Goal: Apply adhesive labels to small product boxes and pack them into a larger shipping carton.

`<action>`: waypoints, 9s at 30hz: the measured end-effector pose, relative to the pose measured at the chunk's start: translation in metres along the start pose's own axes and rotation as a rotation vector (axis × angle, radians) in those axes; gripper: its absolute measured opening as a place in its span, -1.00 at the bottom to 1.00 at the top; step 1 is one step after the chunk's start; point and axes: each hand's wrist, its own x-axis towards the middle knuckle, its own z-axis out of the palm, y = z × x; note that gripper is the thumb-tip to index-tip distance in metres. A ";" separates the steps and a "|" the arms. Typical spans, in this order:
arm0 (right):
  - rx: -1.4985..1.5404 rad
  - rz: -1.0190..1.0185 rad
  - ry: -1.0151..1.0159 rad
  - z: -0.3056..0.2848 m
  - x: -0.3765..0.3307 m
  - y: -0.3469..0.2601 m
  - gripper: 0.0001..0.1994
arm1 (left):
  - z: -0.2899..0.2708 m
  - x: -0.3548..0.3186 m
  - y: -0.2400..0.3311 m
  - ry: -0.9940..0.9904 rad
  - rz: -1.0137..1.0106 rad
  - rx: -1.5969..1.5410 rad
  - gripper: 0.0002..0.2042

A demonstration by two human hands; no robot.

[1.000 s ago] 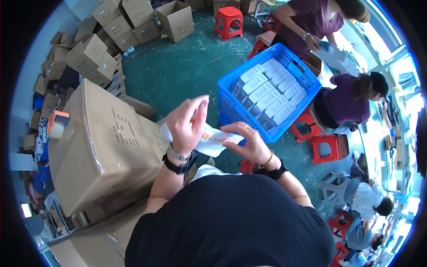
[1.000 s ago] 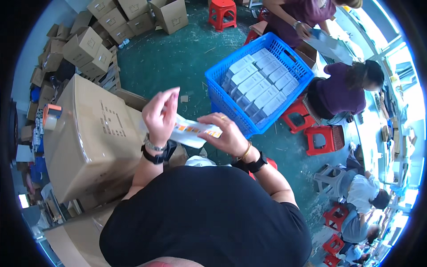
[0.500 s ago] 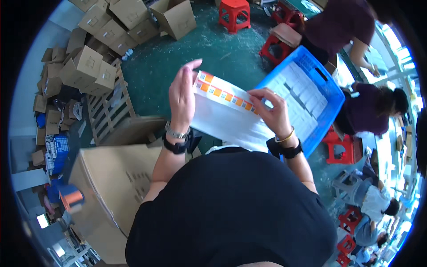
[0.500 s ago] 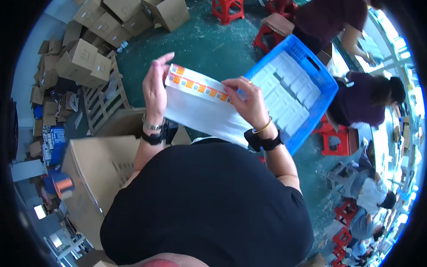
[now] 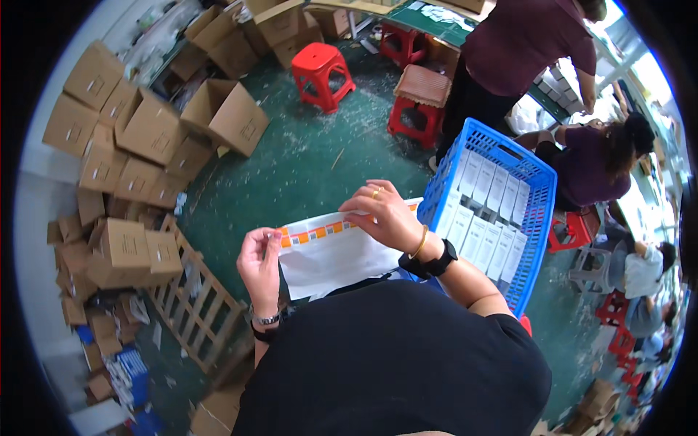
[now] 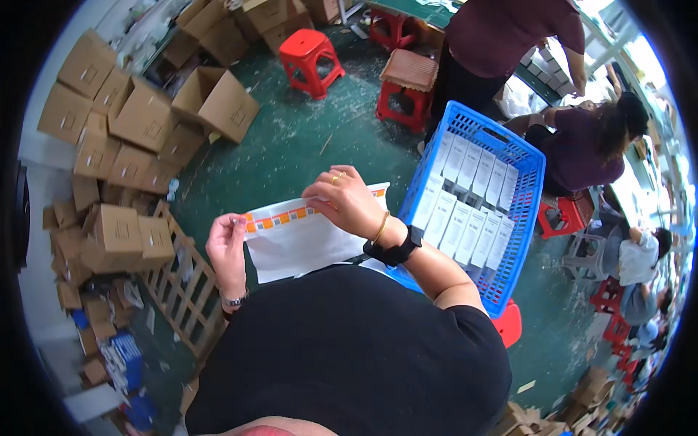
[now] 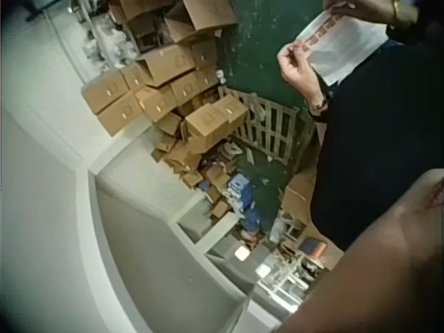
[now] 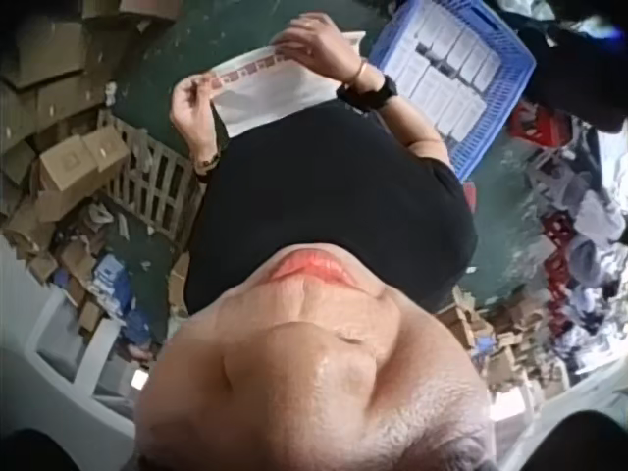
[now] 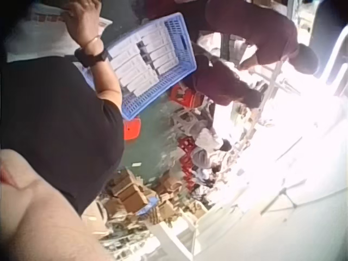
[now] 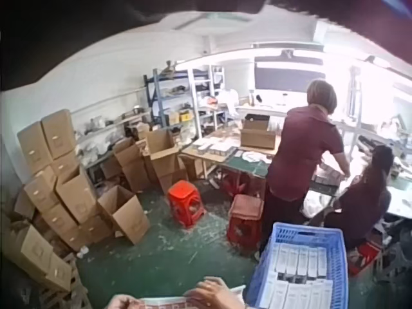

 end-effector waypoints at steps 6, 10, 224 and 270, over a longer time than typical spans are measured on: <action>-0.218 0.096 0.095 0.045 0.090 0.040 -0.94 | -0.038 0.150 -0.028 -0.234 -0.059 0.094 -0.89; -0.383 0.173 0.154 0.050 0.145 0.064 -0.90 | -0.028 0.243 -0.018 -0.388 -0.163 -0.040 -0.88; -0.284 0.472 0.691 -0.048 0.902 1.149 -0.87 | 0.601 1.514 -0.454 -1.150 0.818 0.136 -0.72; -0.288 0.612 0.950 0.004 0.867 1.098 -0.88 | 0.599 1.508 -0.436 -1.083 1.017 0.018 -0.79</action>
